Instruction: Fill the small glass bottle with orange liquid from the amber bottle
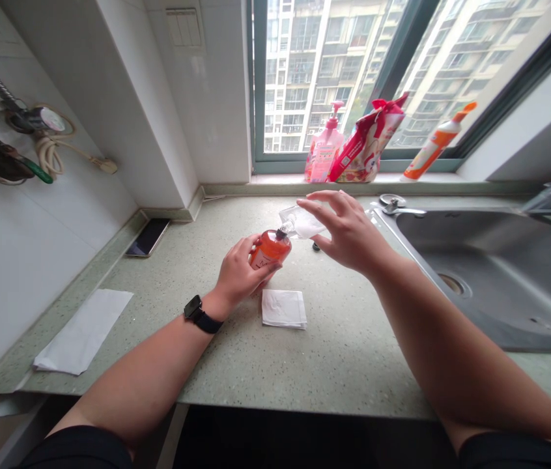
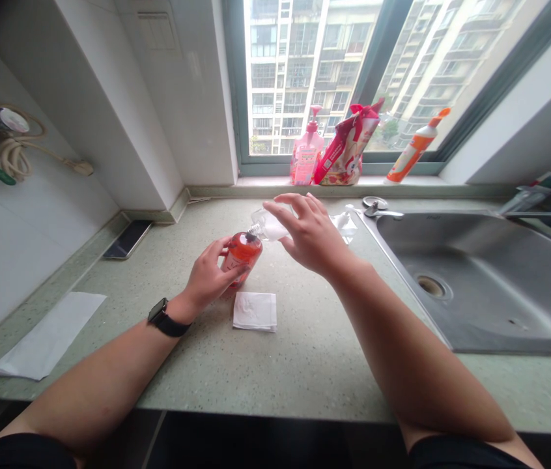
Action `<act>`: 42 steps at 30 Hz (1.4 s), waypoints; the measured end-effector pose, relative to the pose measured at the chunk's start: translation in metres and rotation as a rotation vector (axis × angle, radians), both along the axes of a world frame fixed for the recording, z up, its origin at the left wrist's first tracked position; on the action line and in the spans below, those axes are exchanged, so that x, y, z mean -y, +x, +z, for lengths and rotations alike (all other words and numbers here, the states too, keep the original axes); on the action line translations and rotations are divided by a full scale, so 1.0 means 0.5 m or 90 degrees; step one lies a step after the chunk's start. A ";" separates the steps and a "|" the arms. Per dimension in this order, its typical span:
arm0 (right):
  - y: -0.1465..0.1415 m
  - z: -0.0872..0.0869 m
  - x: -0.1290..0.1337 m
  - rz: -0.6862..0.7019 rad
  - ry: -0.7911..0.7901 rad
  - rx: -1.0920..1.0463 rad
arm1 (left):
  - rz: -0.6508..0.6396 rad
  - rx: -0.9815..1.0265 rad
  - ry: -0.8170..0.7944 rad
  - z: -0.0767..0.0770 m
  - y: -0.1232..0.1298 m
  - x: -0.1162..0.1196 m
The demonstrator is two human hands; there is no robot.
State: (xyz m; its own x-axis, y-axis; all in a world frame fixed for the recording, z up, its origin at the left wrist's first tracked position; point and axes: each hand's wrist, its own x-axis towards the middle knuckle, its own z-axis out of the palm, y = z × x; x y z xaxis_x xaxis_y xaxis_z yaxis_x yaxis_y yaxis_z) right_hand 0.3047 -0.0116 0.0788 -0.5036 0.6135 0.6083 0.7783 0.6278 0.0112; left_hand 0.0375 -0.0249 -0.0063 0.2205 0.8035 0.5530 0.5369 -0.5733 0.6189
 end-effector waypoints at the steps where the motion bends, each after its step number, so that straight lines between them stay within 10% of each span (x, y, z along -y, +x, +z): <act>1: 0.000 0.000 0.000 0.000 0.000 0.000 | -0.001 0.001 0.001 0.000 0.000 0.000; 42: -0.003 0.001 0.003 0.016 -0.011 -0.032 | -0.001 -0.014 0.004 0.006 -0.005 0.000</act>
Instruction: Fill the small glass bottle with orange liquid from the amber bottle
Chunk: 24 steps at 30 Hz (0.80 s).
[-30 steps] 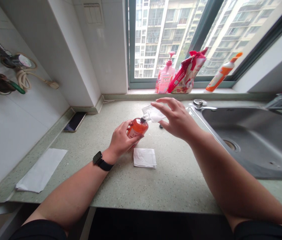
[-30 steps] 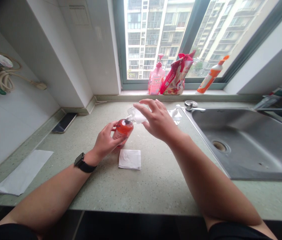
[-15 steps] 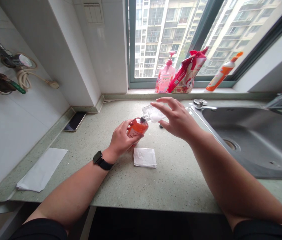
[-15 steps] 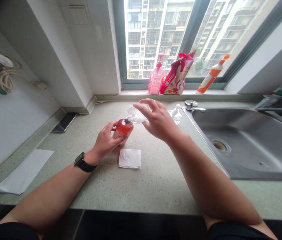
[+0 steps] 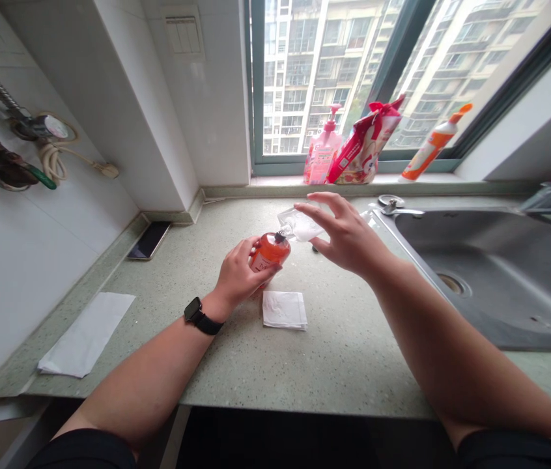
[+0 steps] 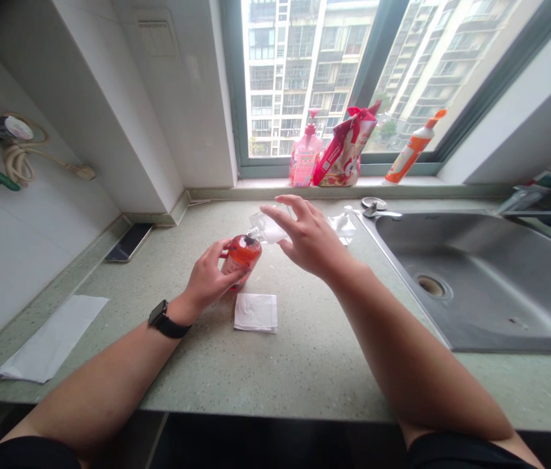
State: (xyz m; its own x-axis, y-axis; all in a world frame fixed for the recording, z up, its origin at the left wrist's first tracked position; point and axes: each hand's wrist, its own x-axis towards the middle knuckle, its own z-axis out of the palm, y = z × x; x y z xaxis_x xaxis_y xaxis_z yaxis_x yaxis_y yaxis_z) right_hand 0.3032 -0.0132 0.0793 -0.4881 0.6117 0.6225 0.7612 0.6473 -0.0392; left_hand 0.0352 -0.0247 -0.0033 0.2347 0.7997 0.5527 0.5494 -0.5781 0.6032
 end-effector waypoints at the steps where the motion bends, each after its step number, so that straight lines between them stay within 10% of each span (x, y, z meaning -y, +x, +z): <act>1: 0.000 0.000 0.000 0.001 -0.001 -0.001 | 0.000 0.000 0.001 0.001 0.000 0.000; 24: 0.005 -0.009 -0.006 0.027 -0.041 -0.047 | -0.007 0.001 0.008 -0.002 -0.002 0.000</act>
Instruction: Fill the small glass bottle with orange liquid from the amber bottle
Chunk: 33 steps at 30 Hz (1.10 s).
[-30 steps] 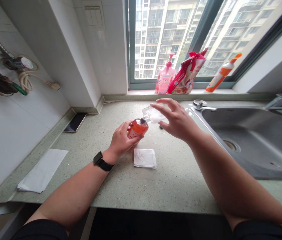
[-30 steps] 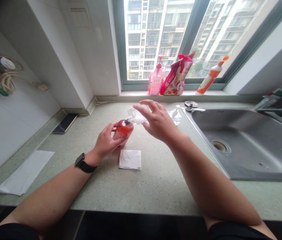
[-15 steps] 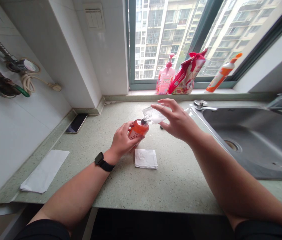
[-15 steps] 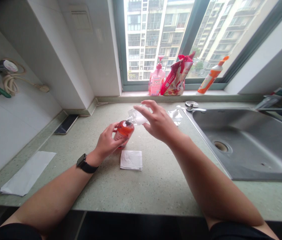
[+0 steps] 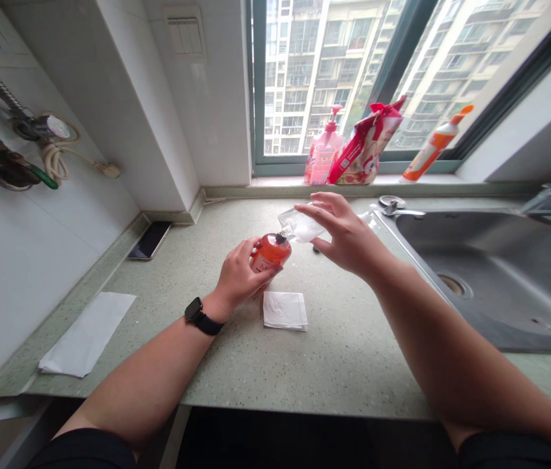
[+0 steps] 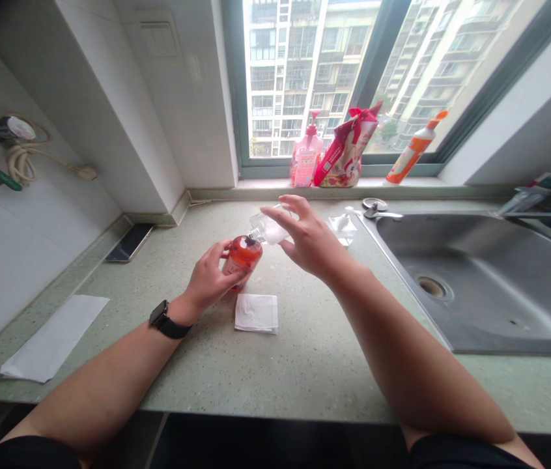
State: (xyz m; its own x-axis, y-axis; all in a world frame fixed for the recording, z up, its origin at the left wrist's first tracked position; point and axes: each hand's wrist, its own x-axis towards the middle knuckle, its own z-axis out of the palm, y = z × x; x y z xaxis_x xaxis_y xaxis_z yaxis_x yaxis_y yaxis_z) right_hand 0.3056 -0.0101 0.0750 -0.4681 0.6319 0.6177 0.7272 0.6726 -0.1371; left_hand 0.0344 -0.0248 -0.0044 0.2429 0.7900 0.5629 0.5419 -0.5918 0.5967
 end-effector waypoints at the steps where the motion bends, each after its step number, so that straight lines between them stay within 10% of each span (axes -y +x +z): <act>1: 0.000 0.000 0.000 -0.002 -0.004 -0.002 | 0.000 -0.001 0.000 0.000 0.000 0.000; 33: -0.024 0.004 0.026 -0.052 -0.065 -0.034 | -0.006 0.003 -0.008 0.000 0.000 0.001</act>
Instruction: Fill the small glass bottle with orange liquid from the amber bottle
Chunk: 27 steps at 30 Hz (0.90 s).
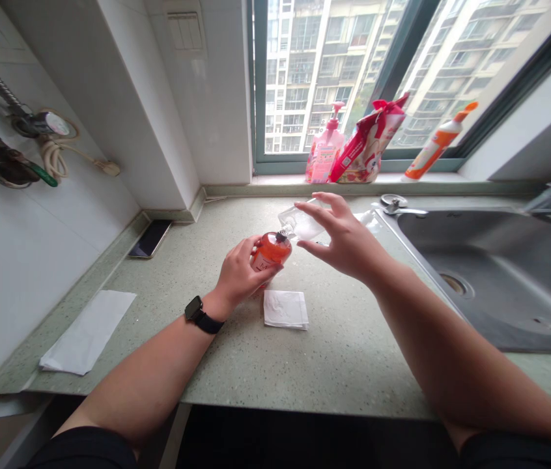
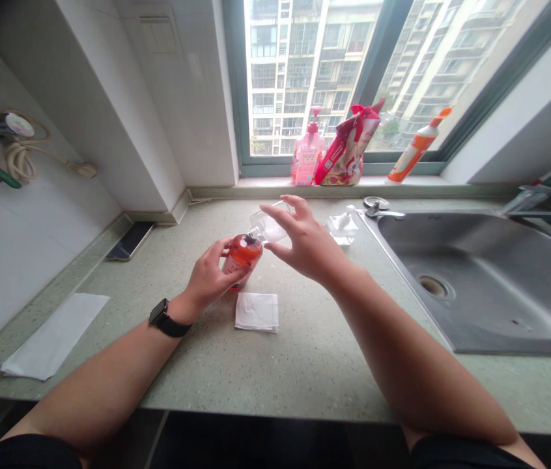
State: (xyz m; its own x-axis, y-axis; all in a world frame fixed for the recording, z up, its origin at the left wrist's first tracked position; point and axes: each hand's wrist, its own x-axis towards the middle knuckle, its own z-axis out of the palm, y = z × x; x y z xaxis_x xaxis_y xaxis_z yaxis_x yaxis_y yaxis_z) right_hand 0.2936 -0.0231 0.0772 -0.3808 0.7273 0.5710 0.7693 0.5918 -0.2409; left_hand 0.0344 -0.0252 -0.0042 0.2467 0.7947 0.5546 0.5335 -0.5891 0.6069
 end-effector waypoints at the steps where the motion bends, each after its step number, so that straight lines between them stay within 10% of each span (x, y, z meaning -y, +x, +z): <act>1: 0.000 0.000 0.000 0.000 0.000 0.000 | -0.001 0.001 0.000 0.000 0.000 0.000; 27: -0.001 0.001 0.000 0.010 0.022 -0.005 | -0.009 0.012 -0.001 -0.006 0.000 -0.004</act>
State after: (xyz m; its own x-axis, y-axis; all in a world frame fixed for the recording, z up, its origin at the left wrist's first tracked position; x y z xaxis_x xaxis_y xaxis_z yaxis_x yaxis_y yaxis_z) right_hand 0.2931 -0.0234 0.0778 -0.3877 0.7010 0.5985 0.7577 0.6122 -0.2261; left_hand 0.0346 -0.0231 -0.0070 0.2476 0.7917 0.5584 0.5133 -0.5960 0.6175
